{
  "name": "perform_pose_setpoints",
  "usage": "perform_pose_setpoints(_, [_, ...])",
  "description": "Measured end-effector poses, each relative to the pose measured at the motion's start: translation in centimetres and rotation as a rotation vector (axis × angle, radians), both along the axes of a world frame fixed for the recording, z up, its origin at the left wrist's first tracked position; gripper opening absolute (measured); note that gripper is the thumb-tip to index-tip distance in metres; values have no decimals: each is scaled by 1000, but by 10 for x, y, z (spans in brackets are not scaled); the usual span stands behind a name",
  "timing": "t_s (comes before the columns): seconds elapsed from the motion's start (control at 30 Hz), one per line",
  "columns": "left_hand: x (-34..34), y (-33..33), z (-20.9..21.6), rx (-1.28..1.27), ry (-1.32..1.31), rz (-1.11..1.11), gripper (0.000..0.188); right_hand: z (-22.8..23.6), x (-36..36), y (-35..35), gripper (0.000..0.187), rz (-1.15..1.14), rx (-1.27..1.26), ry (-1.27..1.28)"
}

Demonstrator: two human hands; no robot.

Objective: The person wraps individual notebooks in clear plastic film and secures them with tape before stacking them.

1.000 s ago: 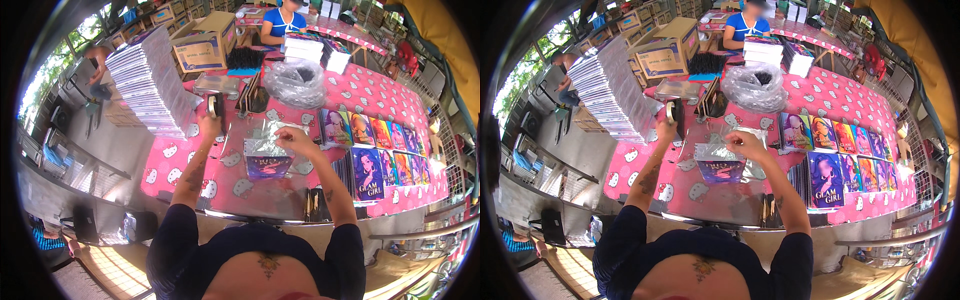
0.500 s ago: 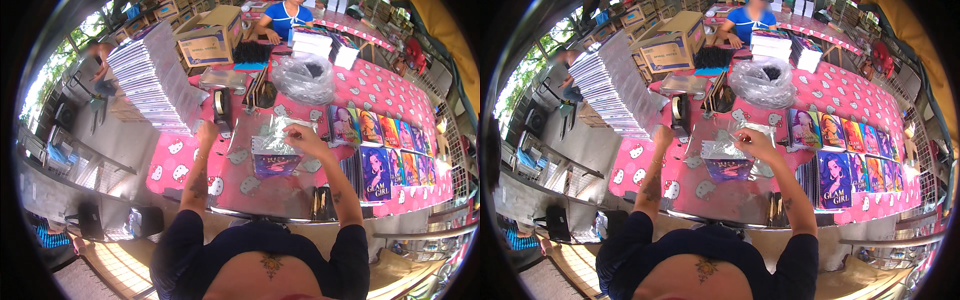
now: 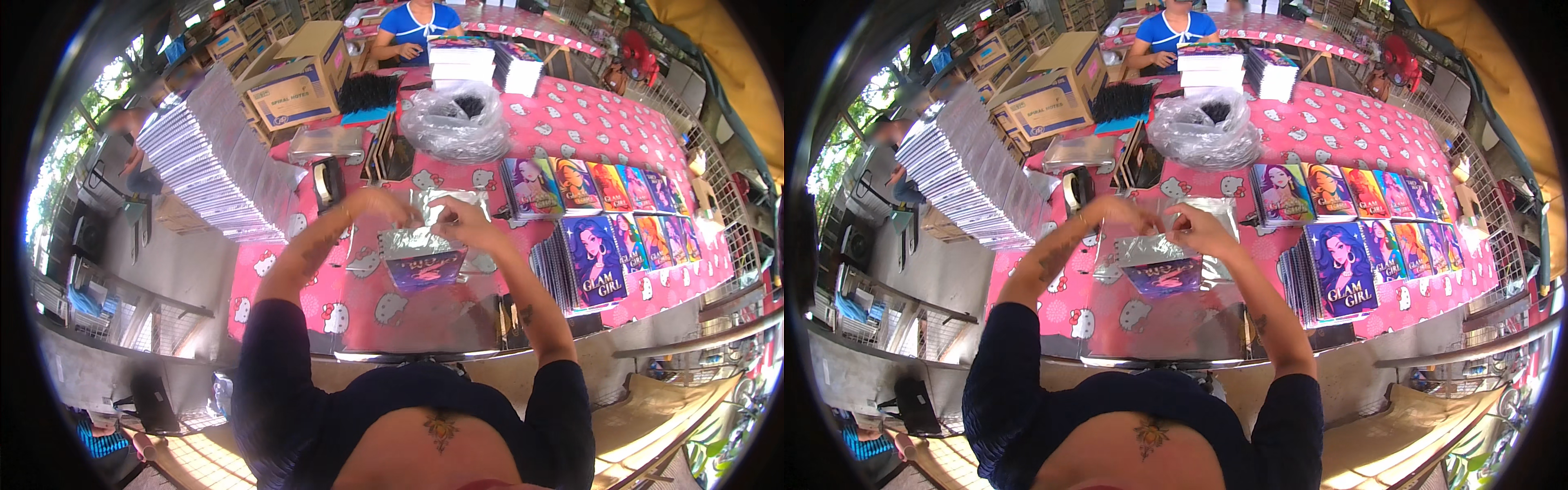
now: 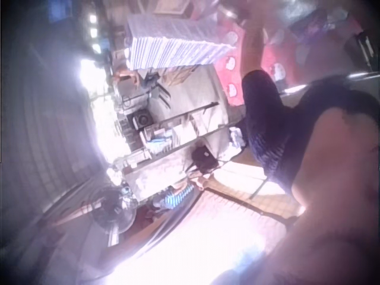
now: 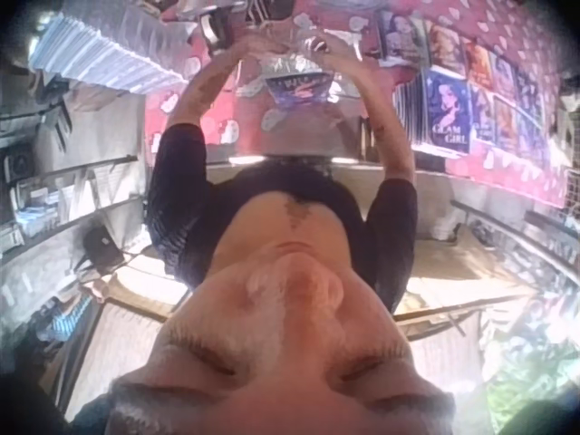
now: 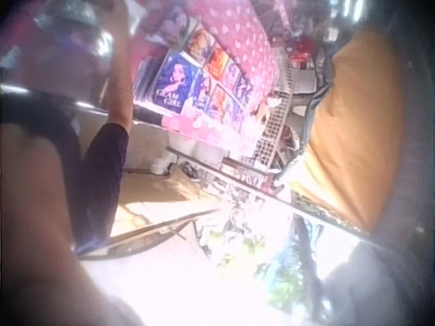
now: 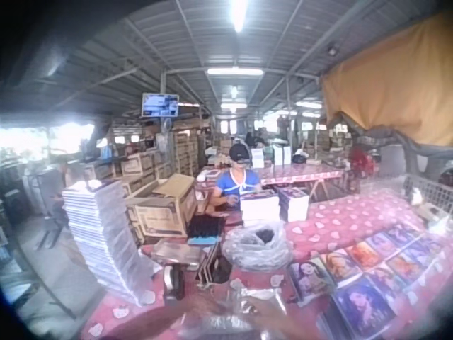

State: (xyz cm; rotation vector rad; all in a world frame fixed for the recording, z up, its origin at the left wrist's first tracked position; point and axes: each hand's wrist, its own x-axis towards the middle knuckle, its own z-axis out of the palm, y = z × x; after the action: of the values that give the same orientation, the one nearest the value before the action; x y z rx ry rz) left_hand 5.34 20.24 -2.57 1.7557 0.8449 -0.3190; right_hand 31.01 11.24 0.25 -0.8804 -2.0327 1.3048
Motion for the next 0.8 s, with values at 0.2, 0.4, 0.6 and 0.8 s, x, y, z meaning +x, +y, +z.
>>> perform_pose_setpoints(0.2, [-16, -110, -23, -248, -787, 745, 80, -32, 37, -29, 78, -83, -8, 318])
perform_pose_setpoints(0.4, [22, -211, -45, 393, -745, 1127, 92, -91, 18, -58, 78, -227, -279, 315])
perform_pose_setpoints(0.6, [-21, -214, 129, 1079, -921, 1101, 67, 36, -17, -45, 86, -42, 109, 714])
perform_pose_setpoints(0.8, [-164, -136, 318, 1972, -897, 1515, 79, 52, 19, -57, 61, -146, 200, 455])
